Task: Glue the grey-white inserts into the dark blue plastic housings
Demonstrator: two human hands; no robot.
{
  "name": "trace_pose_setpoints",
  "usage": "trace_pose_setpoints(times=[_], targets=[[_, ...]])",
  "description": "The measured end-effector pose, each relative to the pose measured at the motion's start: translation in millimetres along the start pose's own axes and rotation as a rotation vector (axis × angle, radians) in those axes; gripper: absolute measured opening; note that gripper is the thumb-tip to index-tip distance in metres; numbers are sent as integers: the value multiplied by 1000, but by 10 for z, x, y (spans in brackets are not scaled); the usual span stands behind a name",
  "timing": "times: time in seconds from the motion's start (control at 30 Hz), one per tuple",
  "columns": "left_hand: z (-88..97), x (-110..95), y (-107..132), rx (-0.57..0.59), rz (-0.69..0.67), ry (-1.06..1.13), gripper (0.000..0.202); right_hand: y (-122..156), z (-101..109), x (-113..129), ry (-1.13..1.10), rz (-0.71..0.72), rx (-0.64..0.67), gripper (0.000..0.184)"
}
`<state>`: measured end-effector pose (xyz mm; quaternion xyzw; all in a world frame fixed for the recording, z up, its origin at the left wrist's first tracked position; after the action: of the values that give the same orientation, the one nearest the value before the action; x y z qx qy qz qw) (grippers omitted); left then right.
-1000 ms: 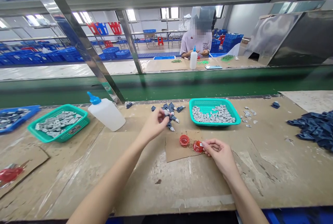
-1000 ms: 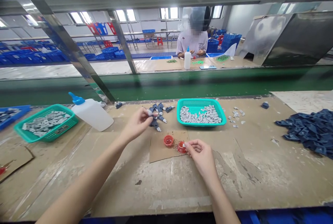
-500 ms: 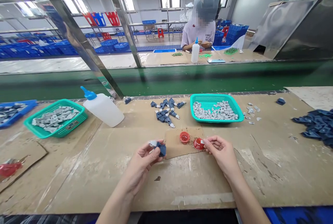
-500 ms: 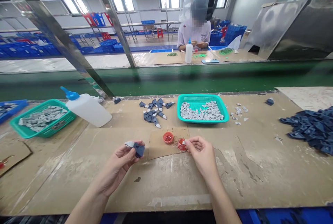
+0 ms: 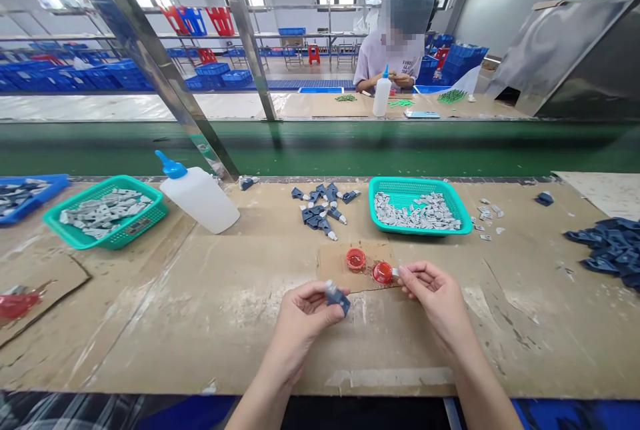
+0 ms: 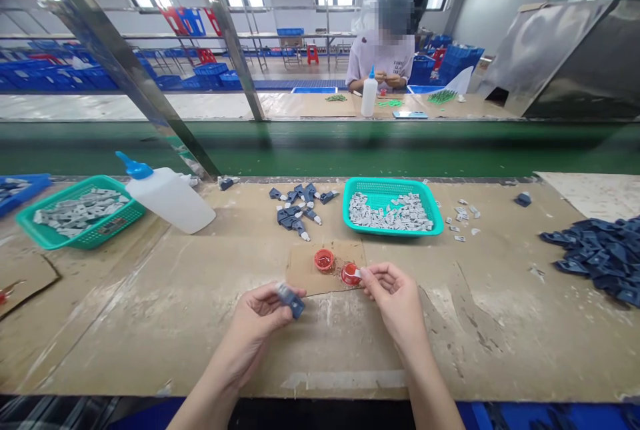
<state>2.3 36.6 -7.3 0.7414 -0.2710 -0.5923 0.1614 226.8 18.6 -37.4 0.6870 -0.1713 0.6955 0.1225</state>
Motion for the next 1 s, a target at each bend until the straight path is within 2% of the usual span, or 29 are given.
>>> trace_pose_setpoints(times=[0.17,0.3,0.4,0.6,0.77,1.0], targets=[[-46,80,-36,26,6,111,35,140,-37,204,-44,11,-5,31],[-132,71,-1,17,-81,134,27,301,-209,435,-149,4,54,28],[-179,60,25,-18,-99,133,26,372,-351,526,-200,-18,120,28],[-224,55,36,17,-103,161,29,401,-470,547,-244,-79,143,29],[-226,74,39,-10,-120,159,29,397,-472,526,-206,-85,200,31],[-301,56,166,-72,-178,163,22,428,-500,464,-157,-103,379,36]])
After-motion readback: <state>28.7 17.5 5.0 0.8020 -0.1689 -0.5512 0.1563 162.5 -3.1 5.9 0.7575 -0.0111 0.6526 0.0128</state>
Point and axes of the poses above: each hand's wrist, its own y-axis away from the middle knuckle, its own z-axis out of the back of the hand, x = y × z, the point moved 4 cm from there along -y, towards the middle knuckle, and after that the axes turned 15 degrees about z, right-handed, at the moved point
